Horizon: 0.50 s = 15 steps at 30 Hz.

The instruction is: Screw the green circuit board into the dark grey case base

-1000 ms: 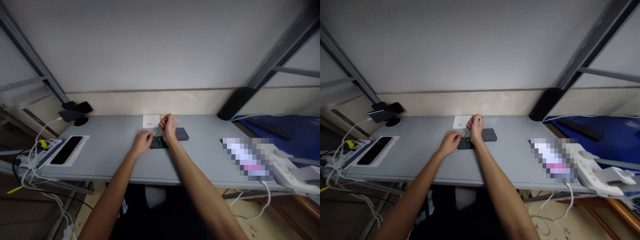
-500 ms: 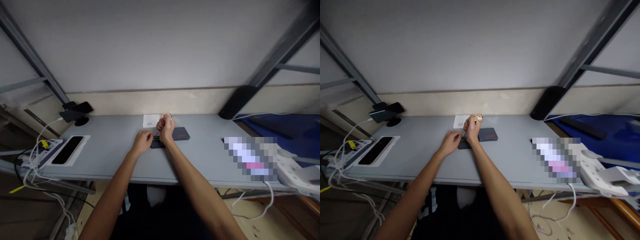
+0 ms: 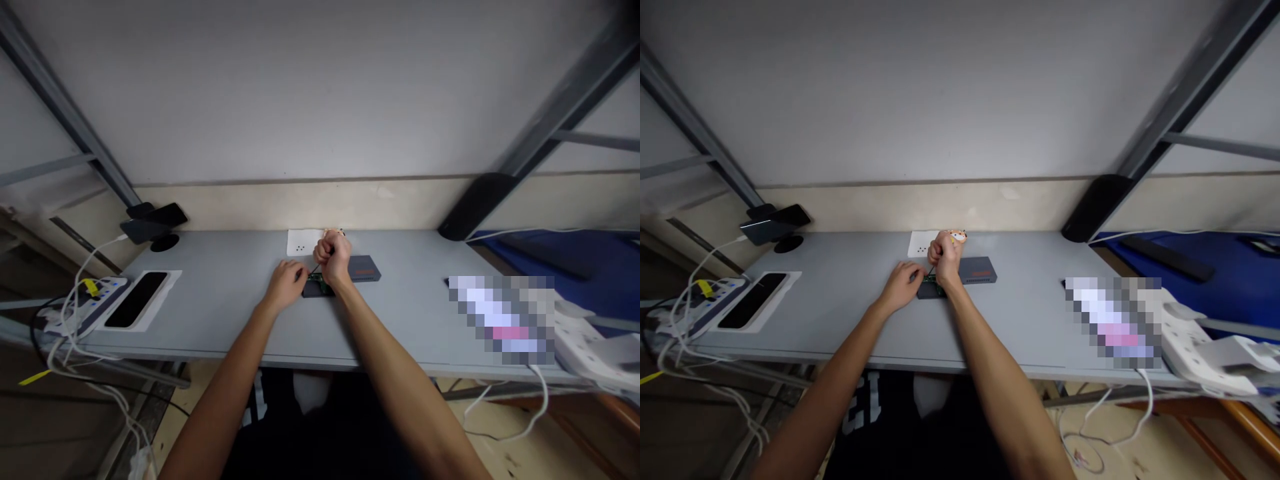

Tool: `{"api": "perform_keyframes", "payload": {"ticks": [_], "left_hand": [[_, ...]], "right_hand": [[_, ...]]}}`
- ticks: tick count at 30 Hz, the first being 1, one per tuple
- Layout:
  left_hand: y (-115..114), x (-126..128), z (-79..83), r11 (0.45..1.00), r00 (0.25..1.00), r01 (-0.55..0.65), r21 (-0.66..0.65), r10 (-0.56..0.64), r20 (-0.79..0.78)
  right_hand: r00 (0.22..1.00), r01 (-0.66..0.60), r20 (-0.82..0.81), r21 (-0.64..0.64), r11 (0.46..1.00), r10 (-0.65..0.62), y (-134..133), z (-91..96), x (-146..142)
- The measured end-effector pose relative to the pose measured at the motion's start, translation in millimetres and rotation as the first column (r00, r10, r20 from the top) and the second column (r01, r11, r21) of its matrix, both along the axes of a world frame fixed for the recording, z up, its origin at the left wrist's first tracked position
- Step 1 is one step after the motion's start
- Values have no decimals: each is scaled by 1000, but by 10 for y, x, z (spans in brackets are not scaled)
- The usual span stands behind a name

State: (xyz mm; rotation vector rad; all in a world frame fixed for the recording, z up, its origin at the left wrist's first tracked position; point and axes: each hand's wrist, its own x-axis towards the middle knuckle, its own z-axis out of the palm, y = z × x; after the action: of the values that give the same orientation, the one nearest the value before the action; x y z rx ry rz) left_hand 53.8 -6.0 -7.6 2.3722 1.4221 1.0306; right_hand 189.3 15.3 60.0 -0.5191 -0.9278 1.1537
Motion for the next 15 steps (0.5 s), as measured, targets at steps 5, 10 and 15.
{"api": "perform_keyframes", "payload": {"ticks": [5,10,15], "left_hand": [[10,2,-2,1000,1000,7,-2,-7,5],[8,0,-11,1000,1000,5,1,-5,4],[-8,-4,5,1000,1000,14,8,-14,-1]], "right_hand": [[999,7,-44,-18,1000,-8,16,-7,-3],[996,38,-79,-51,998,-42,33,-17,-15],[988,53,-137,-102,993,-67,72,-24,38]]}}
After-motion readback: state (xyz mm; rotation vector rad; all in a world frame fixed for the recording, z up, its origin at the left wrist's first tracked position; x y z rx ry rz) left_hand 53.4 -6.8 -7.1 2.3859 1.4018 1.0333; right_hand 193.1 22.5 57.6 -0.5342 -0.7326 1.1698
